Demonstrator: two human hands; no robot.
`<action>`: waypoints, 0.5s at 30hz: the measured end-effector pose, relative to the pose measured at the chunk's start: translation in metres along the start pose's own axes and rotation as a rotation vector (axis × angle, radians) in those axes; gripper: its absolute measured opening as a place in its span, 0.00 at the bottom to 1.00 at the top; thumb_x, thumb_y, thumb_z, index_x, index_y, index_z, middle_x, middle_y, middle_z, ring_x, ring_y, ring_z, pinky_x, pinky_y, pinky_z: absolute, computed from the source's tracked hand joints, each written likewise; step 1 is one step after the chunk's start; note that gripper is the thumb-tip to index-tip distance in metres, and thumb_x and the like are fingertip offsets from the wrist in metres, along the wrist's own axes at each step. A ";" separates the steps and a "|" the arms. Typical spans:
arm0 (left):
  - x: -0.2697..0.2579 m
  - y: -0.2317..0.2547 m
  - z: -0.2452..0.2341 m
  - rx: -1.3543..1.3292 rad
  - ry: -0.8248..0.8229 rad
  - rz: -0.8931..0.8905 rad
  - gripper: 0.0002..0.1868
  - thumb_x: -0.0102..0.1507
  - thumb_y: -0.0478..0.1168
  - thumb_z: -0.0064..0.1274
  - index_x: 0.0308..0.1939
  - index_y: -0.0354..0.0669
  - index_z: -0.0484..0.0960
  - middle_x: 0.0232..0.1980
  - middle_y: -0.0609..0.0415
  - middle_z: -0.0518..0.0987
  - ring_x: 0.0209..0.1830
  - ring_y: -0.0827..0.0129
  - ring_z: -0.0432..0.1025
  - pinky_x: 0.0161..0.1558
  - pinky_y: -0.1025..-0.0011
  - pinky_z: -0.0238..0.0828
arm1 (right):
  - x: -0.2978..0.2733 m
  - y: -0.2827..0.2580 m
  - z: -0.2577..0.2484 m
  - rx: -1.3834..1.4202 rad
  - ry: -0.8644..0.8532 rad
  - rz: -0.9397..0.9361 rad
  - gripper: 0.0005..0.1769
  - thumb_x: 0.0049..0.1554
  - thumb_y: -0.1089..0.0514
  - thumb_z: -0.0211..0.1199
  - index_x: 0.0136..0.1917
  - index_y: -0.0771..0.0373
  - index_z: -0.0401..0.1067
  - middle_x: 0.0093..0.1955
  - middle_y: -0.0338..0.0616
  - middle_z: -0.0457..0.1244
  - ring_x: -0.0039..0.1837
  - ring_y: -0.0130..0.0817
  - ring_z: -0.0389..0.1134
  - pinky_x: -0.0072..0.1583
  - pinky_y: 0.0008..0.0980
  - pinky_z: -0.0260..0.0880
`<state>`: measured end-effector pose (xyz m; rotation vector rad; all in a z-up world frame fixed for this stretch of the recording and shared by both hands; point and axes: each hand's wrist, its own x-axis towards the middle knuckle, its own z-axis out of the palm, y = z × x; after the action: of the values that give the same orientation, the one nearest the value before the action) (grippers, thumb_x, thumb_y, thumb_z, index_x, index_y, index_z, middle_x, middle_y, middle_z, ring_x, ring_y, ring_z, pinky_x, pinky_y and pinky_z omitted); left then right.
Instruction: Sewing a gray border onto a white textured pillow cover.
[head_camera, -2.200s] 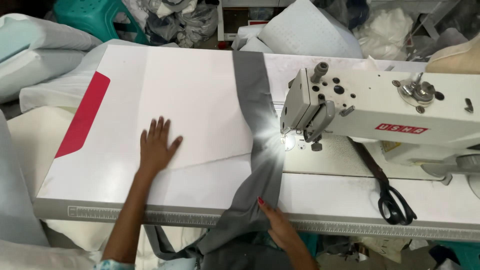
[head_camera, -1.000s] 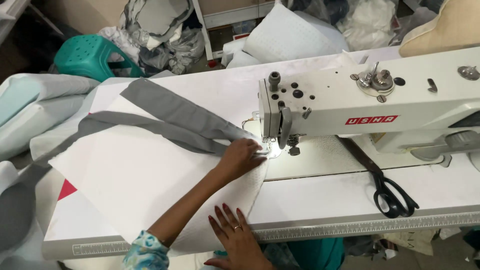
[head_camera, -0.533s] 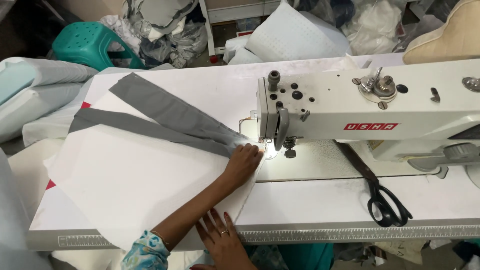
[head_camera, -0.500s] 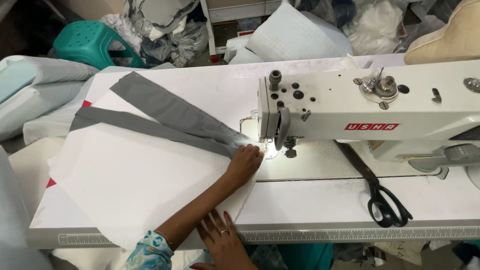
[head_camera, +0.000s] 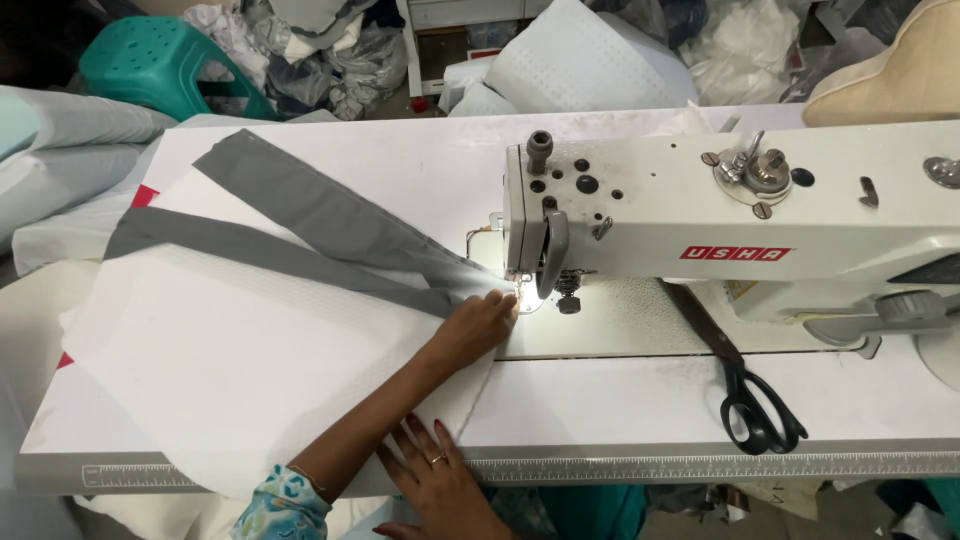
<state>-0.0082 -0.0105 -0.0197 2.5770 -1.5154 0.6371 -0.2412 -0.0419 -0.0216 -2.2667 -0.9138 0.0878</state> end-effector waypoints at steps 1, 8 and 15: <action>0.007 -0.001 -0.018 -0.103 -0.115 -0.109 0.08 0.67 0.36 0.49 0.43 0.31 0.73 0.47 0.48 0.74 0.36 0.66 0.70 0.32 0.70 0.71 | -0.002 0.000 -0.001 -0.039 0.014 -0.014 0.52 0.68 0.23 0.40 0.83 0.69 0.56 0.86 0.69 0.45 0.88 0.64 0.37 0.80 0.68 0.28; 0.013 -0.015 -0.016 -0.228 -0.290 -0.146 0.10 0.70 0.39 0.48 0.43 0.34 0.77 0.43 0.51 0.72 0.31 0.72 0.68 0.31 0.71 0.71 | -0.009 0.003 -0.007 -0.165 0.043 -0.041 0.49 0.68 0.24 0.49 0.85 0.61 0.55 0.87 0.62 0.45 0.89 0.57 0.38 0.82 0.64 0.30; 0.005 0.004 -0.022 -0.143 -0.041 -0.090 0.14 0.67 0.39 0.48 0.53 0.34 0.78 0.40 0.54 0.69 0.36 0.70 0.69 0.33 0.70 0.71 | -0.004 -0.008 -0.033 -0.202 0.074 -0.067 0.48 0.66 0.26 0.52 0.84 0.63 0.56 0.86 0.64 0.46 0.87 0.60 0.39 0.80 0.62 0.32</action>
<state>-0.0161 -0.0104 0.0021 2.5480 -1.3915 0.4514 -0.2390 -0.0587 0.0075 -2.4030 -0.9969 -0.1225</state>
